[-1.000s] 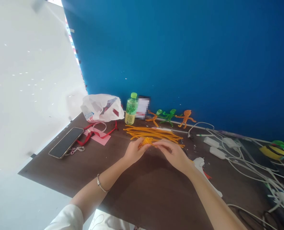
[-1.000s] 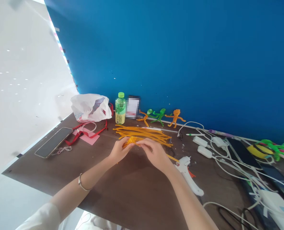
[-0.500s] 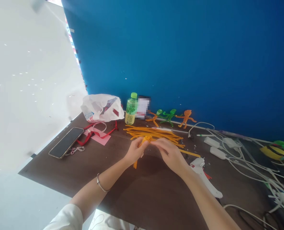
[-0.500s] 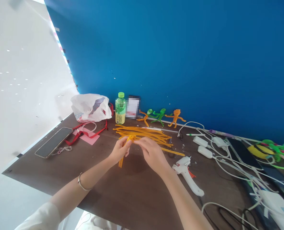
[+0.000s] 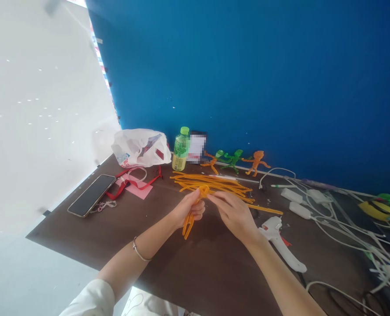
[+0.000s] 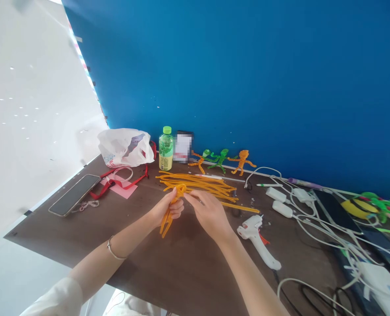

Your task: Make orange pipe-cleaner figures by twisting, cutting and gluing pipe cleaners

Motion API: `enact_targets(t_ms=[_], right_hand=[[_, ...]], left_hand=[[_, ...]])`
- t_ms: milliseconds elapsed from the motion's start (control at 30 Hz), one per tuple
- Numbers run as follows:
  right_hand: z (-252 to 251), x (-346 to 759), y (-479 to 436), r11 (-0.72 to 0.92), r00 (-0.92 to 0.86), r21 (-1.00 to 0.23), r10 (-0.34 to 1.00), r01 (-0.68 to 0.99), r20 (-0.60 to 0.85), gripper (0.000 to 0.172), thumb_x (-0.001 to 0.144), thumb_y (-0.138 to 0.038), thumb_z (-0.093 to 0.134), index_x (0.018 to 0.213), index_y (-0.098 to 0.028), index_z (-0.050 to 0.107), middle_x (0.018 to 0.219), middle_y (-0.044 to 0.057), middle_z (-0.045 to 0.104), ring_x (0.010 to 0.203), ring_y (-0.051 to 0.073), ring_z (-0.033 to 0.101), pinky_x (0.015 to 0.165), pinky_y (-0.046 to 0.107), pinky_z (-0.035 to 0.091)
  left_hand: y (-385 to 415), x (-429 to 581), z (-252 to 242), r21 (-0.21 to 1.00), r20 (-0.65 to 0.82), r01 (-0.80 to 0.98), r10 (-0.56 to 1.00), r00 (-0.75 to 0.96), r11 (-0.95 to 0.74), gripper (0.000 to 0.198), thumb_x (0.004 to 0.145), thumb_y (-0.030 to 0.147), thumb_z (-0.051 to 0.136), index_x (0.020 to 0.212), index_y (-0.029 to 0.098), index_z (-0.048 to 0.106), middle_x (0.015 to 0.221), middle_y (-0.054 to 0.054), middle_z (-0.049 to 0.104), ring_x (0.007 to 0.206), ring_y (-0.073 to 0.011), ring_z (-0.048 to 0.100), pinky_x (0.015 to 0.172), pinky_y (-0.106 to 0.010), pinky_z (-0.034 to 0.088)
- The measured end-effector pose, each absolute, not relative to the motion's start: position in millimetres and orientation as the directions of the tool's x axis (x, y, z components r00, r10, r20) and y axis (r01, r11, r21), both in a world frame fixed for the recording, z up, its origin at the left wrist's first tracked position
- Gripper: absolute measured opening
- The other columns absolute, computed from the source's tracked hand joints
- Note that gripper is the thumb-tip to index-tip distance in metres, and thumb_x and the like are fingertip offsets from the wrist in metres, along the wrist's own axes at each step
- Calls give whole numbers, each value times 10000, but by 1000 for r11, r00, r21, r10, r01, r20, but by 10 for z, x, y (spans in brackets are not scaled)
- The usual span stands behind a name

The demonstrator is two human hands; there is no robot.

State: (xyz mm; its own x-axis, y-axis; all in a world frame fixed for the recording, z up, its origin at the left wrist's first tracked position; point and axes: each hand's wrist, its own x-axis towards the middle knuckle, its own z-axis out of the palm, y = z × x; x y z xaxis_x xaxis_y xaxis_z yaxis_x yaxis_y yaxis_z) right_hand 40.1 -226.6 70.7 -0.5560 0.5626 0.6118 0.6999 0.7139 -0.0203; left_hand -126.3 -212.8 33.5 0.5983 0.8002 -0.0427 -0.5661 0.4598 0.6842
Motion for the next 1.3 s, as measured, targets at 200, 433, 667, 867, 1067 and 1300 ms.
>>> enact_targets(t_ms=[200, 433, 667, 867, 1067, 1300], right_hand=[[695, 387, -2250, 732, -528, -110, 579, 673, 622, 355, 826, -71, 398, 1078, -242, 582, 960, 65, 616, 893, 180, 576, 754, 328, 481], [684, 384, -2250, 721, -482, -314, 662, 617, 574, 314, 854, -124, 394, 1075, -253, 575, 966, 65, 600, 902, 174, 571, 762, 329, 481], [675, 372, -2246, 681, -430, -400, 713, 613, 554, 262, 867, -165, 403, 1034, -246, 588, 956, 60, 604, 884, 167, 573, 753, 311, 476], [668, 387, -2243, 663, -438, -413, 735, 624, 518, 254, 867, -154, 390, 1006, -239, 585, 951, 55, 599, 876, 162, 567, 749, 298, 468], [703, 337, -2273, 611, -399, -511, 788, 605, 469, 204, 875, -196, 390, 922, -224, 586, 901, 55, 605, 835, 168, 571, 736, 311, 469], [764, 330, -2267, 562, -393, -582, 827, 588, 401, 184, 866, -236, 402, 869, -218, 585, 867, 55, 616, 788, 177, 587, 703, 311, 481]], left_hand=[[-2077, -1300, 290, 582, -97, -488, 652, 752, 650, 465, 775, 599, 407, 611, 164, 432, 442, 74, 153, 389, -62, 134, 336, -158, 153], [-2057, -1314, 277, 595, -79, -492, 656, 751, 635, 514, 785, 615, 354, 549, 165, 428, 435, 65, 147, 381, -65, 146, 337, -172, 148], [-2061, -1296, 286, 657, -172, -392, 634, 754, 644, 559, 780, 631, 338, 461, 175, 297, 420, 64, 158, 362, -52, 174, 338, -171, 198], [-2081, -1252, 294, 673, -70, -523, 749, 659, 523, 328, 782, 489, 494, 806, 164, 460, 611, 44, 396, 422, -34, 316, 393, -149, 296], [-2067, -1250, 278, 664, -73, -566, 795, 602, 489, 317, 770, 451, 532, 772, 147, 440, 589, 47, 374, 406, -12, 222, 369, -129, 165], [-2084, -1250, 313, 699, -81, -561, 828, 555, 445, 327, 752, 438, 560, 960, 204, 467, 555, 60, 385, 395, -18, 225, 383, -127, 150]])
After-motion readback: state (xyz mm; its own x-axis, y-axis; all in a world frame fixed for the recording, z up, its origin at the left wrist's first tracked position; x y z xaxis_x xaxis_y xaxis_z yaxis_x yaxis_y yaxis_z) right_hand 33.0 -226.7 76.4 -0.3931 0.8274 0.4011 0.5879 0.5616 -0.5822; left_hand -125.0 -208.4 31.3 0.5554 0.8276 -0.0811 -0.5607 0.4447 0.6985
